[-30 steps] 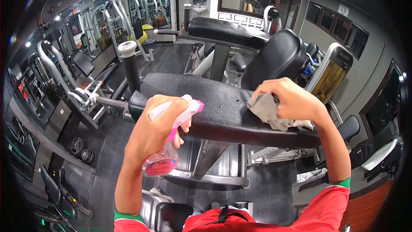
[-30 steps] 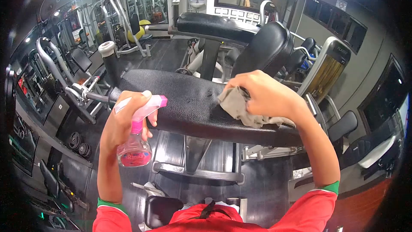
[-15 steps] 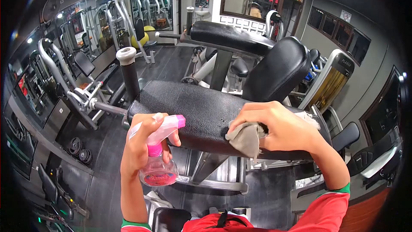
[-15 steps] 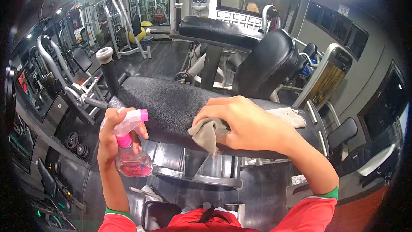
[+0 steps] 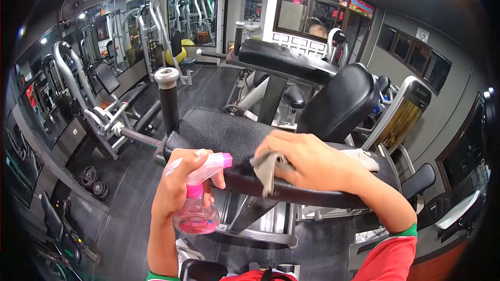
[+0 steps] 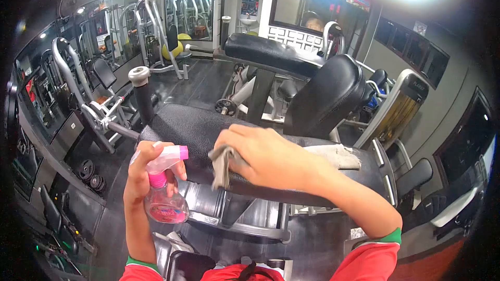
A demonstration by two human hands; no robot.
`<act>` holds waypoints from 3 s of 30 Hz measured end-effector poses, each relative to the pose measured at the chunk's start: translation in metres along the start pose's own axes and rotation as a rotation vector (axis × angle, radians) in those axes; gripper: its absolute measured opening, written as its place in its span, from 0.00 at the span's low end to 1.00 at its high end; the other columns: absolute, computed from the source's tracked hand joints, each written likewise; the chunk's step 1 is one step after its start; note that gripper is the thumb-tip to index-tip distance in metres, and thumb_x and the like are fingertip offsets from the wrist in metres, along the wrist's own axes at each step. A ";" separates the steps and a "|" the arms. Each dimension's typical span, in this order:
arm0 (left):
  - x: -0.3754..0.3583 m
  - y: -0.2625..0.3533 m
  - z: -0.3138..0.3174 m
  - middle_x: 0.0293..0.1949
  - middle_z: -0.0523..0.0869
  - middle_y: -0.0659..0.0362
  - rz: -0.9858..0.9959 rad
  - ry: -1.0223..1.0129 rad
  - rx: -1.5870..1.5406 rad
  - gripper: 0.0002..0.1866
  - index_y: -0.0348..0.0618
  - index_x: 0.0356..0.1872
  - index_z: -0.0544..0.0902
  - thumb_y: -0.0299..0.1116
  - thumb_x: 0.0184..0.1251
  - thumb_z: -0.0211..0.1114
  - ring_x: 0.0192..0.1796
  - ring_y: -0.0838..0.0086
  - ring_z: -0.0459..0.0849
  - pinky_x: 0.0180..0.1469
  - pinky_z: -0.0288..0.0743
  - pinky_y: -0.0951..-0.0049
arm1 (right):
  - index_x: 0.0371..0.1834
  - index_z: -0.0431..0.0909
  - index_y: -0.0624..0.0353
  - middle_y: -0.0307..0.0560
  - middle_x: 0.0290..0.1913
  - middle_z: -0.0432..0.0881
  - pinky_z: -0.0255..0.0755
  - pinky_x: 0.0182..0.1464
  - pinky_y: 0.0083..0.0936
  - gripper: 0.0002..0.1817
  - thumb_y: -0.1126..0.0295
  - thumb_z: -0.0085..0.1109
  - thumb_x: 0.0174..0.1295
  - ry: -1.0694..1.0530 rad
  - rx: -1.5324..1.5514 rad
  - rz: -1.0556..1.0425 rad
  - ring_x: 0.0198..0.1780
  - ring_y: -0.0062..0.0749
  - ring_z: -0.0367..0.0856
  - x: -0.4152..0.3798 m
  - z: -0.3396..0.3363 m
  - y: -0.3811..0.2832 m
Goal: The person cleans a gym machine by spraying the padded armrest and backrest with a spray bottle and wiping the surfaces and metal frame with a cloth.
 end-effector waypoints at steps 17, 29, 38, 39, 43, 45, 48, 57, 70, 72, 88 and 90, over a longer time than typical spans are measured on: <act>0.001 -0.007 0.003 0.24 0.84 0.45 0.120 0.040 0.035 0.31 0.28 0.25 0.81 0.50 0.73 0.47 0.13 0.67 0.79 0.18 0.75 0.72 | 0.51 0.73 0.62 0.59 0.47 0.80 0.73 0.56 0.48 0.14 0.72 0.54 0.62 0.038 -0.106 -0.023 0.52 0.59 0.80 0.026 0.006 0.026; 0.001 -0.006 0.005 0.25 0.84 0.47 0.141 0.028 0.015 0.28 0.29 0.26 0.81 0.47 0.74 0.47 0.14 0.69 0.78 0.22 0.76 0.72 | 0.52 0.74 0.63 0.58 0.50 0.80 0.72 0.59 0.44 0.19 0.78 0.57 0.54 -0.003 -0.142 0.103 0.57 0.57 0.78 0.016 -0.009 0.046; -0.010 0.004 -0.013 0.27 0.84 0.53 0.181 0.029 0.009 0.22 0.30 0.32 0.82 0.41 0.74 0.50 0.16 0.75 0.80 0.22 0.75 0.77 | 0.50 0.75 0.65 0.57 0.48 0.82 0.74 0.58 0.40 0.15 0.80 0.53 0.58 -0.035 -0.027 -0.020 0.54 0.53 0.81 0.043 0.010 0.008; -0.014 0.006 -0.016 0.27 0.84 0.54 0.145 0.067 0.002 0.21 0.31 0.31 0.82 0.41 0.74 0.51 0.16 0.75 0.80 0.22 0.75 0.77 | 0.50 0.75 0.65 0.57 0.48 0.82 0.74 0.58 0.40 0.15 0.80 0.53 0.58 -0.037 -0.027 -0.022 0.54 0.53 0.81 0.040 0.011 0.003; -0.017 0.026 -0.023 0.26 0.84 0.56 0.043 0.085 0.126 0.21 0.33 0.31 0.84 0.43 0.72 0.53 0.17 0.77 0.79 0.21 0.74 0.79 | 0.51 0.73 0.57 0.53 0.46 0.79 0.74 0.51 0.46 0.18 0.74 0.57 0.56 -0.048 -0.063 -0.047 0.50 0.54 0.81 0.020 0.004 -0.009; -0.012 0.034 -0.023 0.26 0.84 0.57 0.036 0.076 0.157 0.21 0.33 0.32 0.84 0.42 0.72 0.54 0.17 0.78 0.79 0.21 0.74 0.79 | 0.54 0.70 0.54 0.50 0.46 0.79 0.74 0.48 0.45 0.22 0.73 0.59 0.54 -0.071 -0.182 0.071 0.49 0.53 0.81 0.011 0.001 -0.006; -0.013 0.040 -0.022 0.25 0.83 0.58 0.014 0.183 0.165 0.19 0.34 0.32 0.85 0.41 0.72 0.57 0.17 0.79 0.78 0.21 0.73 0.79 | 0.53 0.71 0.54 0.51 0.46 0.80 0.74 0.46 0.46 0.21 0.71 0.59 0.54 -0.081 -0.177 0.162 0.47 0.53 0.82 0.002 -0.005 -0.011; -0.002 0.032 -0.035 0.26 0.82 0.58 -0.094 0.037 0.288 0.17 0.35 0.35 0.84 0.40 0.74 0.56 0.16 0.78 0.76 0.22 0.74 0.78 | 0.54 0.69 0.60 0.64 0.48 0.81 0.72 0.56 0.46 0.23 0.75 0.56 0.52 -0.046 -0.091 0.221 0.54 0.61 0.80 0.005 -0.025 0.030; -0.002 -0.001 -0.056 0.24 0.84 0.48 0.061 0.091 -0.034 0.25 0.27 0.30 0.81 0.45 0.70 0.50 0.13 0.71 0.78 0.19 0.77 0.75 | 0.50 0.79 0.61 0.57 0.47 0.83 0.75 0.56 0.41 0.17 0.77 0.56 0.55 -0.101 0.181 -0.100 0.53 0.55 0.82 0.049 0.008 -0.009; -0.001 -0.005 -0.057 0.24 0.84 0.46 0.082 0.060 -0.111 0.25 0.26 0.30 0.80 0.44 0.69 0.49 0.12 0.69 0.77 0.17 0.76 0.74 | 0.50 0.79 0.61 0.57 0.48 0.83 0.75 0.56 0.41 0.18 0.75 0.59 0.54 -0.109 0.117 -0.052 0.53 0.55 0.82 0.042 0.006 0.000; 0.002 -0.017 -0.056 0.25 0.83 0.43 0.157 0.037 -0.217 0.33 0.25 0.29 0.79 0.53 0.71 0.42 0.11 0.64 0.76 0.15 0.75 0.70 | 0.50 0.78 0.62 0.54 0.47 0.83 0.75 0.57 0.38 0.20 0.78 0.57 0.50 -0.032 0.003 -0.050 0.53 0.50 0.83 0.066 0.014 -0.010; 0.002 -0.018 -0.055 0.26 0.83 0.44 0.148 0.041 -0.200 0.36 0.26 0.29 0.79 0.55 0.72 0.40 0.11 0.64 0.76 0.15 0.75 0.70 | 0.51 0.78 0.62 0.53 0.49 0.83 0.75 0.57 0.37 0.22 0.78 0.59 0.48 -0.085 0.069 -0.098 0.53 0.50 0.83 0.058 0.010 -0.010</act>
Point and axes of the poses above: each hand's wrist, its own x-axis towards the middle knuckle, its own z-axis out of the palm, y = z × x, the point moved 4 cm from there along x, towards the middle knuckle
